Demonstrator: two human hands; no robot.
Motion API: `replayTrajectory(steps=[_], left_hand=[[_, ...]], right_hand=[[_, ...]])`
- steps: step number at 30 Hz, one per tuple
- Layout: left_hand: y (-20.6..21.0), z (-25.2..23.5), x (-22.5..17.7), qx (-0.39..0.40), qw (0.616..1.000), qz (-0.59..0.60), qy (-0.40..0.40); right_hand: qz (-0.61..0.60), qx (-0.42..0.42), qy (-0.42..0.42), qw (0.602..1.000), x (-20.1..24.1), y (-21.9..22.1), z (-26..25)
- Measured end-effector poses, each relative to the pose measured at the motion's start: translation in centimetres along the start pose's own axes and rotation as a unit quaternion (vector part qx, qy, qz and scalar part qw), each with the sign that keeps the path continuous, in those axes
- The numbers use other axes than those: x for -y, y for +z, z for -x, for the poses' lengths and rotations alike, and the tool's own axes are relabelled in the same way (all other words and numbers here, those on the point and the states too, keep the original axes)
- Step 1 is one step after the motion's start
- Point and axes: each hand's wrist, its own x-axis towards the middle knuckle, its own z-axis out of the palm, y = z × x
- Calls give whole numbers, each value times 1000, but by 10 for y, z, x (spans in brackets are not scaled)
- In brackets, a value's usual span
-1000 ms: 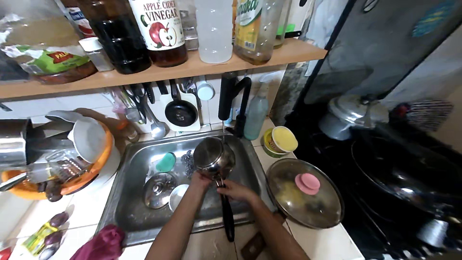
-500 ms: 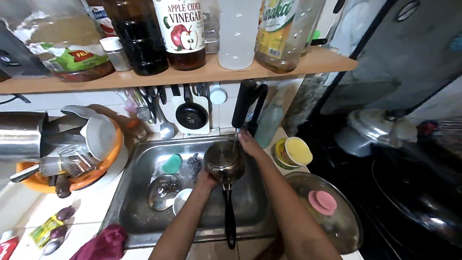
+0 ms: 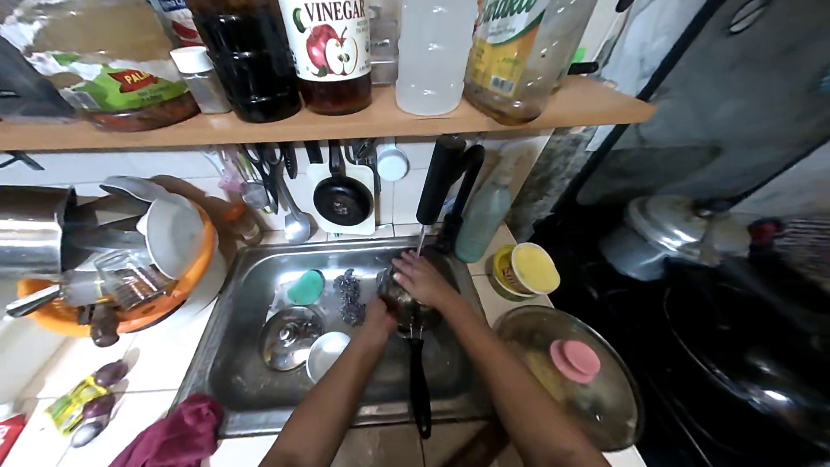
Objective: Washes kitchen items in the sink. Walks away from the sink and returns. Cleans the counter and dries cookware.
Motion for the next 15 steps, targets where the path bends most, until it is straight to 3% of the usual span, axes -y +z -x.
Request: replayTrajectory(steps=[2, 5, 9, 12, 15], left_hand=[[6, 3, -4, 19, 999, -41, 30], [11, 16, -15, 37, 986, -143, 75], [17, 30, -24, 51, 954, -271, 118], [21, 31, -27, 70, 940, -300, 146], [25, 27, -33, 71, 946, -274, 156]], right_hand=[[-8, 37, -27, 999, 7, 8, -2], [-97, -23, -29, 995, -6, 11, -11], [-249, -53, 135, 958, -9, -5, -23], [-88, -39, 70, 993, 18, -12, -20], [66, -78, -26, 994, 39, 10, -8]])
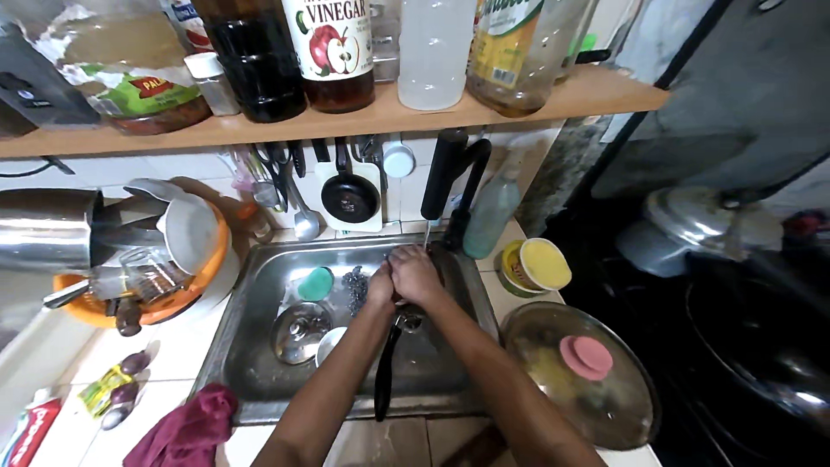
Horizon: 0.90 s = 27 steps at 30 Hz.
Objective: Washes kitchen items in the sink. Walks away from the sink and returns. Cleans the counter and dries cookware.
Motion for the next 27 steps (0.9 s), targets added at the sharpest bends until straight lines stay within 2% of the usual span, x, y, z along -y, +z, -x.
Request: replayTrajectory(steps=[1, 3, 5, 7, 8, 10, 12, 13, 15, 19, 24, 27], left_hand=[[0, -2, -3, -7, 1000, 25, 3], [1, -7, -11, -27, 996, 90, -7], [-1, -10, -18, -37, 992, 116, -25], [-2, -9, -18, -38, 995, 87, -18], [-2, -7, -16, -35, 997, 63, -7], [-1, 0, -12, -29, 999, 6, 11], [1, 6, -9, -27, 999, -39, 25], [2, 8, -7, -28, 998, -44, 32], [3, 9, -7, -25, 998, -37, 32], [1, 4, -5, -12, 1000, -13, 21], [3, 6, -3, 12, 1000, 2, 13], [4, 1, -2, 27, 999, 39, 24]], right_hand=[[25, -66, -49, 996, 0, 15, 9], [59, -221, -164, 960, -13, 48, 23], [51, -277, -218, 934, -28, 61, 32], [2, -274, -204, 940, -32, 57, 37], [-31, -256, -171, 951, -32, 51, 36], [-124, -187, -61, 973, -32, 32, 33], [-209, -162, 38, 964, -38, 13, 26], [-221, -170, 53, 959, -41, 10, 24], [-216, -172, 31, 961, -42, 9, 26], [-188, -163, -74, 966, -37, 16, 35], [-195, -177, 21, 964, -36, 16, 38], [-180, -116, -32, 976, -17, 17, 46]])
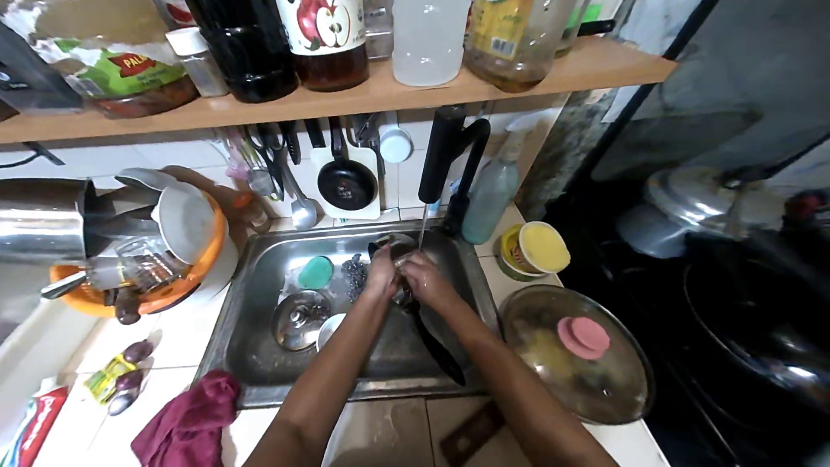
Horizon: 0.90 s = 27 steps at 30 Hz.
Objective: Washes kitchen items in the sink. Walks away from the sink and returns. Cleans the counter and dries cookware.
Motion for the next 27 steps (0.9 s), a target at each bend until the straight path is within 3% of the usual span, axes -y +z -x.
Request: replayTrajectory(steps=[2, 5, 8, 12, 17, 22, 25, 27], left_hand=[[0, -2, -1, -5, 1000, 23, -5], [0, 1, -5, -19, 999, 41, -15], [2, 2, -6, -29, 998, 53, -15], [-2, -1, -3, -30, 999, 39, -18], [-1, -4, 1, -34, 998, 48, -12], [-1, -4, -2, -27, 998, 56, -16], [0, -6, 0, -27, 998, 51, -15], [0, -5, 1, -29, 999, 35, -25]], right_hand=[[3, -6, -23, 1000, -6, 5, 2], [0, -53, 61, 997, -17, -3, -2], [-7, -23, 132, 991, -5, -6, 1], [-23, -28, 62, 997, -10, 7, 12], [-8, -26, 113, 993, 3, 2, 10], [-19, -81, 160, 984, 1, 1, 4], [0, -45, 149, 988, 13, 3, 2], [2, -47, 203, 978, 10, 5, 4]])
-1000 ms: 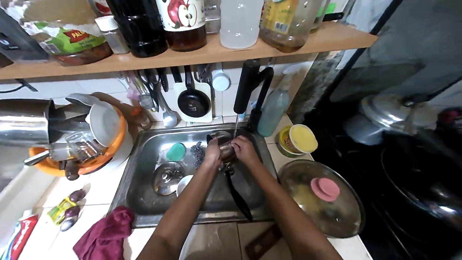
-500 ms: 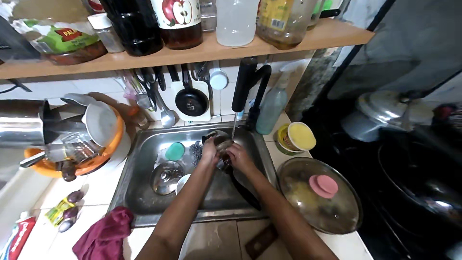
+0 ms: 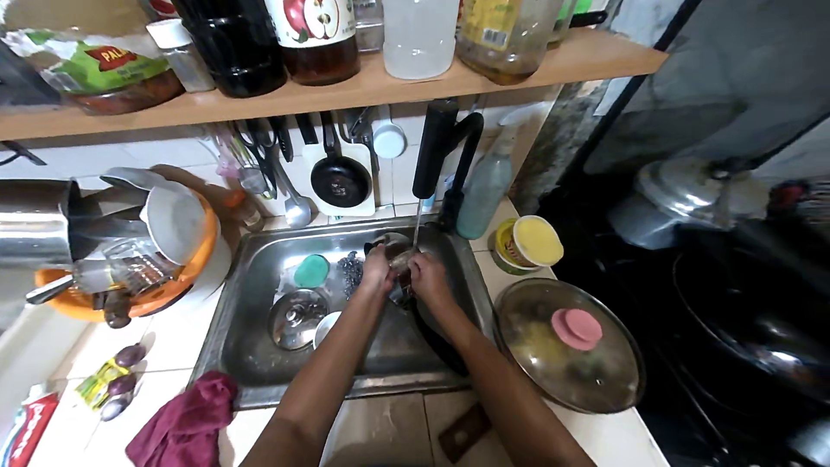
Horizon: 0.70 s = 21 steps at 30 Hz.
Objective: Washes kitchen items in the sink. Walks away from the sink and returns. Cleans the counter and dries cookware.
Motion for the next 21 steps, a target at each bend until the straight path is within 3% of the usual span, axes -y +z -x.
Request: replayTrajectory(steps=[4, 8, 14, 19, 21], left_hand=[[2, 2, -1, 9, 999, -38, 2], [9, -6, 8, 33, 993, -111, -2], [29, -7, 12, 158, 940, -299, -43], [38, -32, -6, 167, 927, -336, -9], [42, -34, -12, 178, 919, -351, -20]], right_hand=[[-44, 120, 222, 967, -1, -17, 12], [-167, 284, 292, 898, 5, -15, 45], [-369, 221, 351, 832, -7, -8, 63], [-571, 181, 378, 706, -18, -6, 77], [-582, 187, 397, 685, -13, -2, 81]])
